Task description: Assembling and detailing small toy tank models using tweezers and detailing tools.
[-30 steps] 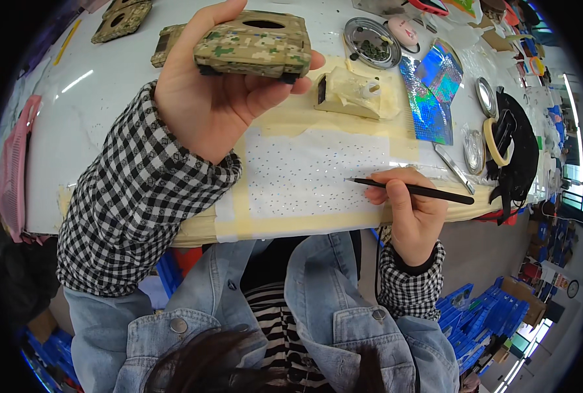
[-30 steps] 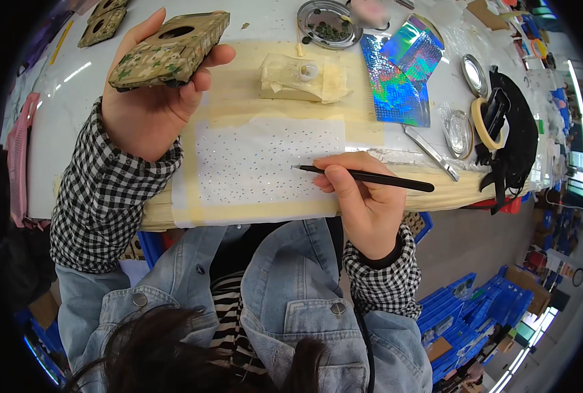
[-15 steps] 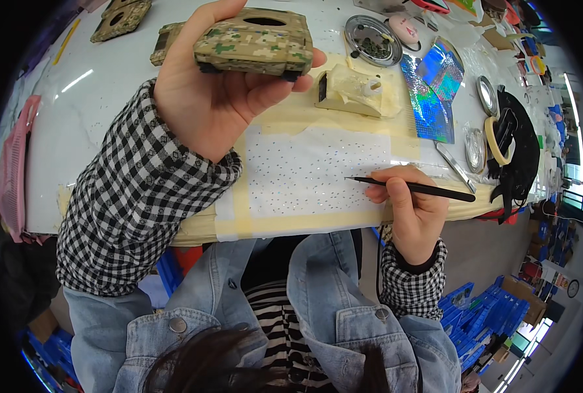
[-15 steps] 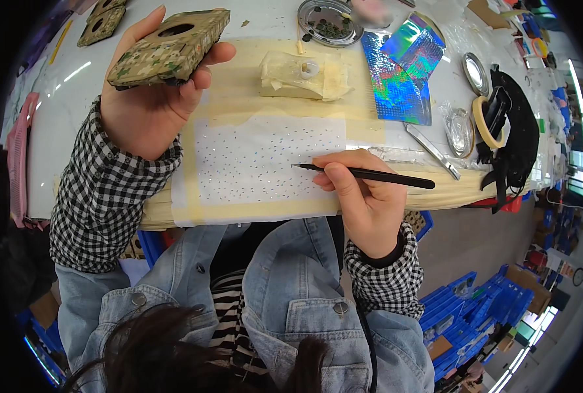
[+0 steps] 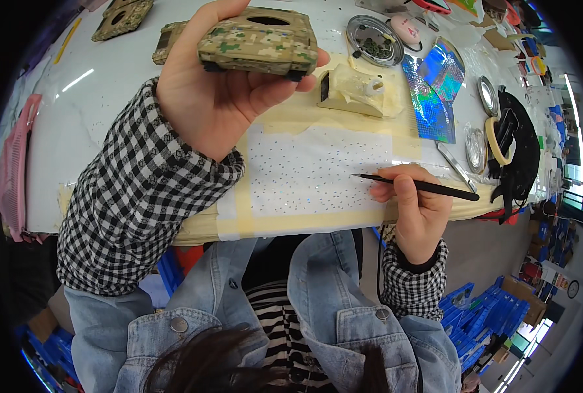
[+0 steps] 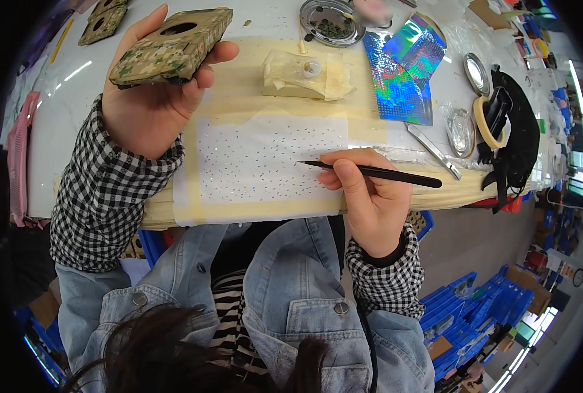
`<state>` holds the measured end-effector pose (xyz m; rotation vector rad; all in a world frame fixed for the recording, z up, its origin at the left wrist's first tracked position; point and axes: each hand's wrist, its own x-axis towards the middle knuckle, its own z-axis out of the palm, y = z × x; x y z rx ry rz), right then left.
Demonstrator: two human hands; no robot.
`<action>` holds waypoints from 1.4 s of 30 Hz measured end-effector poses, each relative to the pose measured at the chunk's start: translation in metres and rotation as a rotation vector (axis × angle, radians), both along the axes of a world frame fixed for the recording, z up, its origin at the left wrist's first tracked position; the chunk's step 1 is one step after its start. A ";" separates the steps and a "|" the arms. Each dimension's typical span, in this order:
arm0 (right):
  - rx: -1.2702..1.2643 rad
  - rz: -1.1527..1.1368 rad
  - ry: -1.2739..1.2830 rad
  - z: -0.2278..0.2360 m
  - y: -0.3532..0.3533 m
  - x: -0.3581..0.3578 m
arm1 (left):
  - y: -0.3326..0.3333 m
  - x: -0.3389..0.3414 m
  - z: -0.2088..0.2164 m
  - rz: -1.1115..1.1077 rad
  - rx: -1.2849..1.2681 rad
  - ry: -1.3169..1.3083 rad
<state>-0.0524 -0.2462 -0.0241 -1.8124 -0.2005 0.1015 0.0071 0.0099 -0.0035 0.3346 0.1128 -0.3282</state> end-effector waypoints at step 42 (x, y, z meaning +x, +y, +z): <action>-0.025 0.028 -0.013 0.003 0.003 -0.001 | 0.000 -0.001 -0.001 -0.004 0.028 -0.026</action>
